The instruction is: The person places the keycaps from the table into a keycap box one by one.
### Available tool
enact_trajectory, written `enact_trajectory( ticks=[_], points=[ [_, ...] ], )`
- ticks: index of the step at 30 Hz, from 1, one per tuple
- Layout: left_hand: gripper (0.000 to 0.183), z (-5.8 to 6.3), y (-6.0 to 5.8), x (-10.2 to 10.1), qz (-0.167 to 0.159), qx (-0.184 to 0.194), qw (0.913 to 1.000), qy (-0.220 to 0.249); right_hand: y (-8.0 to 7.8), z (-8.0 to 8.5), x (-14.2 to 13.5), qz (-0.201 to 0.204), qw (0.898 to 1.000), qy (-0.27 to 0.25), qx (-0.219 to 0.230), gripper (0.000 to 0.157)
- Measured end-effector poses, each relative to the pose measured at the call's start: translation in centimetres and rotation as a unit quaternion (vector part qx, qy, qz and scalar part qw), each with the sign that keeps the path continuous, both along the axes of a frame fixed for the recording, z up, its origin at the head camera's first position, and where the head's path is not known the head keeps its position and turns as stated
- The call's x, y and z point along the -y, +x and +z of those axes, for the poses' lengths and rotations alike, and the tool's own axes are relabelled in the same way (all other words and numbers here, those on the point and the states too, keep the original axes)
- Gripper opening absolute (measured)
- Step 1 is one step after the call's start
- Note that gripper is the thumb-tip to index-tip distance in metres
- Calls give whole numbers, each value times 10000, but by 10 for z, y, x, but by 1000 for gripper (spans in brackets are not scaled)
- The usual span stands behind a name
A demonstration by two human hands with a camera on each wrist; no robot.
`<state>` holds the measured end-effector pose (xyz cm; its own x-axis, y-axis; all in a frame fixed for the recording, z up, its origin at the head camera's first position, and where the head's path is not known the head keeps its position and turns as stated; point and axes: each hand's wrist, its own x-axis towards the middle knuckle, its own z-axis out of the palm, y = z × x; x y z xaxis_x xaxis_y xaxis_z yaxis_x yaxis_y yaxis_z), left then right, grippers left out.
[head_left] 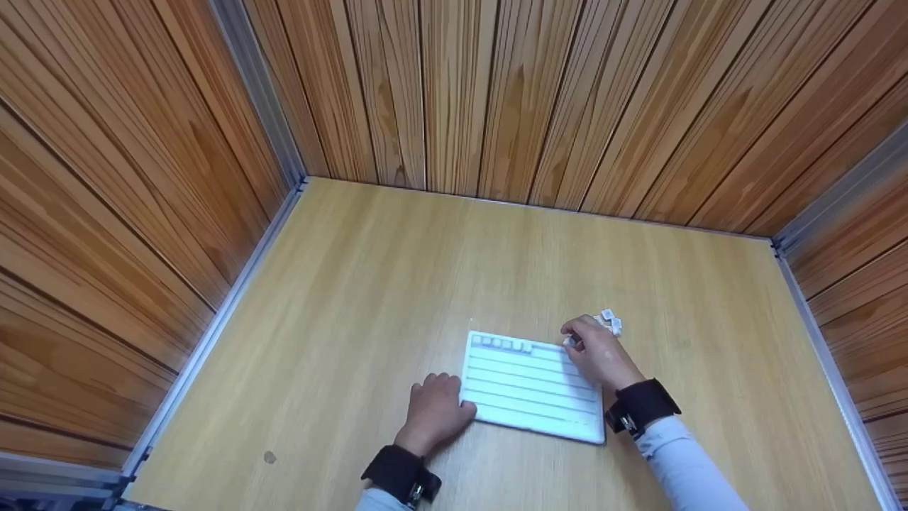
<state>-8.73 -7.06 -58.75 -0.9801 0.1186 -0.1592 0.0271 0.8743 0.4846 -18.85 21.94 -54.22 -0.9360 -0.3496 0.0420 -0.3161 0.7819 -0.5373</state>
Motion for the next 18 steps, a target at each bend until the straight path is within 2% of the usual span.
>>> enact_trajectory(
  ticks=[5,11,18],
  points=[
    [22,0,0,0,2,37,10000,21,2,-2,12,182,9994,10,-284,16],
    [23,-1,0,0,-4,44,10000,23,4,-4,26,349,9986,192,-355,16],
    [19,-1,0,-1,10,109,9999,49,2,-9,35,790,9954,290,-463,20]
  ],
)
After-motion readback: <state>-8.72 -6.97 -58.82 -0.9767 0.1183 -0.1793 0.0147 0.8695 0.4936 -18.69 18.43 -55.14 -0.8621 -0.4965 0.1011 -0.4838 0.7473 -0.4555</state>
